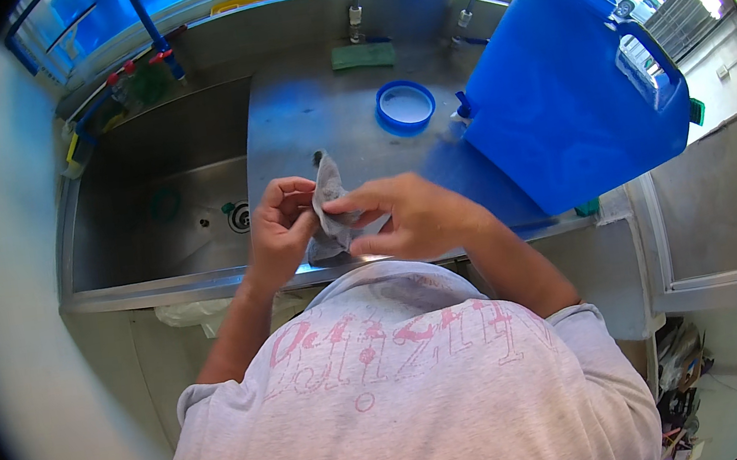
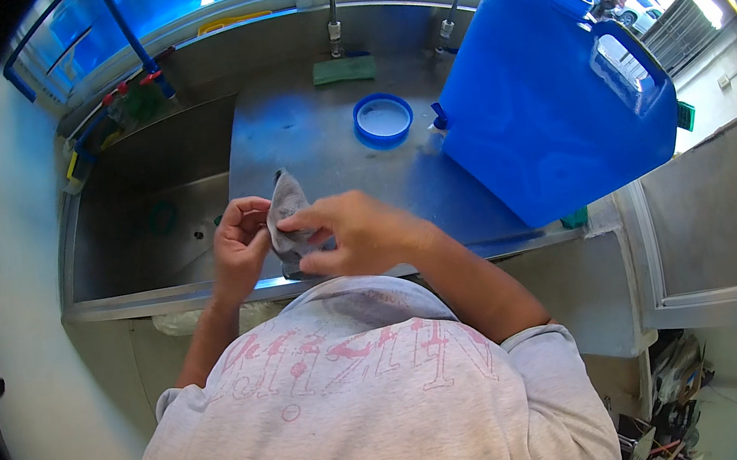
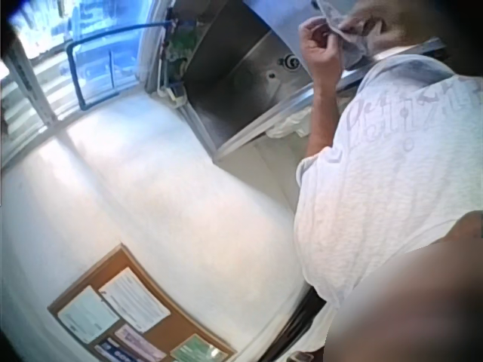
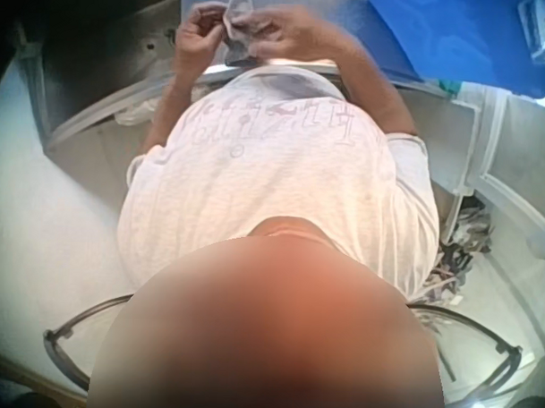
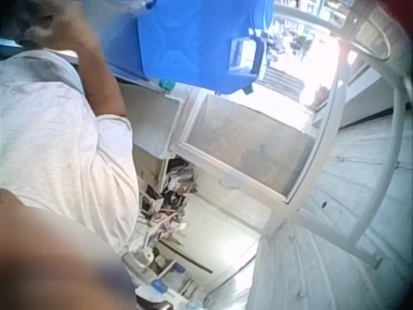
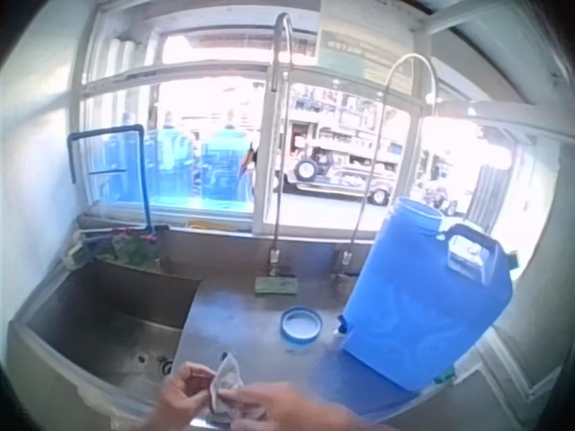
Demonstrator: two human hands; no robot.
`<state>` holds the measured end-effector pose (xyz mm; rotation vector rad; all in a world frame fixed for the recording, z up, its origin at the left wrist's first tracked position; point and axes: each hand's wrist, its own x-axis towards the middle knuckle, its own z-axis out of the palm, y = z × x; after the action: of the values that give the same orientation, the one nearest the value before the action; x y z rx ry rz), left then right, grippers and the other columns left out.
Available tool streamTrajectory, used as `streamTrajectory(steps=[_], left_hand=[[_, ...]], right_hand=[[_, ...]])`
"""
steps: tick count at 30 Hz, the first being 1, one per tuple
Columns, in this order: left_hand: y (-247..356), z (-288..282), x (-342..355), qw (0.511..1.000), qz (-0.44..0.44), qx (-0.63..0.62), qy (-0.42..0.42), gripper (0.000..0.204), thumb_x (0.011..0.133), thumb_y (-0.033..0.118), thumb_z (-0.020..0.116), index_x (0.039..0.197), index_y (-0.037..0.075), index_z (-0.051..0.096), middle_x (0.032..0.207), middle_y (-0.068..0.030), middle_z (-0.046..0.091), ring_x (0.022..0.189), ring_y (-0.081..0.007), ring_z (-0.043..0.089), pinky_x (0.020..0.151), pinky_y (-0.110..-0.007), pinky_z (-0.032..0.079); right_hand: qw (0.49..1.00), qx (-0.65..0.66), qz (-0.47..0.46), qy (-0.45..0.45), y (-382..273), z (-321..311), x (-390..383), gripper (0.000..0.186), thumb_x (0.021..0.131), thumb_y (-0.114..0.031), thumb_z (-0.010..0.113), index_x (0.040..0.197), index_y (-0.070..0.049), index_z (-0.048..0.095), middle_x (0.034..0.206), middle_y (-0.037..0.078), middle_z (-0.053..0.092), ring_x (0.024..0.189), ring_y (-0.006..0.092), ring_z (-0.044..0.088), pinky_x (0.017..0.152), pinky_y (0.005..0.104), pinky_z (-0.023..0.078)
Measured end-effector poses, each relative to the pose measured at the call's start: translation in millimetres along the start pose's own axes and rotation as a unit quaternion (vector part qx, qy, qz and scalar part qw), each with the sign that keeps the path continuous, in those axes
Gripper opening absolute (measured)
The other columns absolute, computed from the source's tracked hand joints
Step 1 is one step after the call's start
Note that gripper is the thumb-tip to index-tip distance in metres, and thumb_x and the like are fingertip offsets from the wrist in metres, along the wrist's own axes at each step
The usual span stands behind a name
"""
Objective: The person handles a large blue water dispenser, removes the cap, wipes the dispenser with a cloth, and uses a hot air gun to apply heat to the dispenser's spigot area. The person then reattaches the cap and continues to adjust the dispenser.
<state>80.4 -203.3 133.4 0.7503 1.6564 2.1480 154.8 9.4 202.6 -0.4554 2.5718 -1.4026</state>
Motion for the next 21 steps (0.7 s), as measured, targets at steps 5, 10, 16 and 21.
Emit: streamTrajectory(steps=[5,10,16,21], left_hand=[[24.0,-18.7,20.0,0.99,0.002,0.033,-0.139,0.021,0.093,-0.01,0.052,0.107,0.002,0.061,0.108,-0.0068,0.069,0.104,-0.0123,0.064,0.096,-0.026,0.048],[42.5,-20.5,26.5,0.983,0.04,0.121,-0.13,0.022,0.092,-0.01,0.053,0.103,0.004,0.065,0.111,-0.0085,0.067,0.109,-0.0125,0.061,0.093,-0.026,0.049],[24.2,-40.3,7.1,0.984,-0.04,0.175,-0.003,0.017,0.089,-0.005,0.061,0.098,0.008,0.068,0.098,-0.0027,0.063,0.096,-0.0098,0.058,0.082,-0.024,0.048],[5.3,-43.2,-11.0,0.922,-0.287,0.193,-0.173,0.026,0.088,-0.009,0.054,0.103,0.006,0.069,0.1,-0.0006,0.065,0.093,-0.0122,0.057,0.088,-0.026,0.046]], right_hand=[[0.979,-0.119,-0.112,0.121,12.5,-19.7,25.9,0.059,0.074,-0.017,0.08,0.129,-0.011,0.059,0.115,0.014,0.065,0.096,0.0274,0.068,0.085,0.0341,0.056],[0.998,-0.023,-0.012,0.063,19.0,-7.4,46.4,0.05,0.077,-0.018,0.08,0.124,-0.008,0.065,0.092,0.011,0.072,0.08,0.0217,0.069,0.077,0.0321,0.055],[0.963,0.032,0.04,0.265,26.8,-25.6,36.6,0.038,0.077,-0.018,0.079,0.112,-0.004,0.07,0.082,0.008,0.07,0.072,0.0141,0.065,0.07,0.0292,0.053],[0.942,-0.016,0.076,0.327,46.4,-40.5,38.9,0.019,0.082,-0.012,0.068,0.098,-0.003,0.07,0.078,0.003,0.065,0.068,0.0078,0.058,0.061,0.0238,0.046]])
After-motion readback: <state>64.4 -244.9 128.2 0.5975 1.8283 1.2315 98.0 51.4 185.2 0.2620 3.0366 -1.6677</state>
